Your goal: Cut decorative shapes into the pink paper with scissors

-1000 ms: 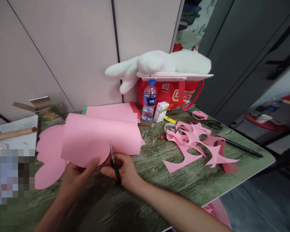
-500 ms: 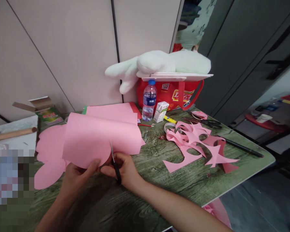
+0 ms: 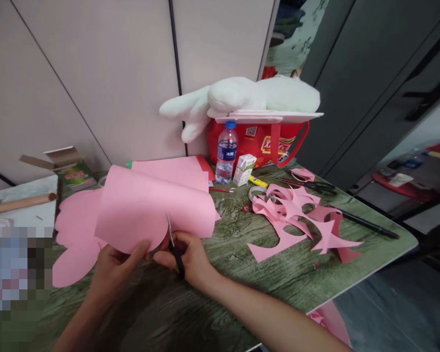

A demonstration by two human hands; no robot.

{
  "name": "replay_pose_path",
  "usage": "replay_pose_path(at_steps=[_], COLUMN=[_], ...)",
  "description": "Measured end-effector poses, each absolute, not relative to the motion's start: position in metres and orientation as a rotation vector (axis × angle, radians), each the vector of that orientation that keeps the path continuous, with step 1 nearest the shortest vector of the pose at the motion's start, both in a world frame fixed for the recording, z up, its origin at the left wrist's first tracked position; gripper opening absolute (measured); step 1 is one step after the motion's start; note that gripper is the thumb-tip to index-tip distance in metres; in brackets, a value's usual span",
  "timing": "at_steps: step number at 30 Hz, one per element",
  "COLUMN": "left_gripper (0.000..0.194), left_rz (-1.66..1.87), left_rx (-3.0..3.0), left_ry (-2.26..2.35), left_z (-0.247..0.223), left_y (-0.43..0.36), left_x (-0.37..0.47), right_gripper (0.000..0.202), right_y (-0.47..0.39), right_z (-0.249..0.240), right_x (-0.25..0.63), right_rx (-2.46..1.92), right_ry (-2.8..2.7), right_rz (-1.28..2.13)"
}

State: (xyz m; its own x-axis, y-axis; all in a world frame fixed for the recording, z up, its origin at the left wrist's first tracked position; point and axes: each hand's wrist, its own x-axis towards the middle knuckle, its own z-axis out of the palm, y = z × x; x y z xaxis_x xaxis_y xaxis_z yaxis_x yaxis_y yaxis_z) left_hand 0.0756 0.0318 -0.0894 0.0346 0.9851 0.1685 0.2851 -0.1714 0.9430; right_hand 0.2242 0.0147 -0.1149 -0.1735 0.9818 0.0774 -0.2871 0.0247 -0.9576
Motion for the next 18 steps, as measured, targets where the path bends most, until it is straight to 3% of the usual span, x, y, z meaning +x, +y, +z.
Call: replay_pose_path(at_steps=[18], left_gripper=[0.024], left_rz=[1.200], left_rx=[1.513], left_ry=[1.335], left_z=[-0.0862], left_y=[0.0317], left_x=[0.0752], right_gripper=[0.048], right_y=[0.0147], right_z=[-0.1193], right_x=[0.2253], right_rx=[-0.940], right_ry=[-1.157], right_rz=[1.430])
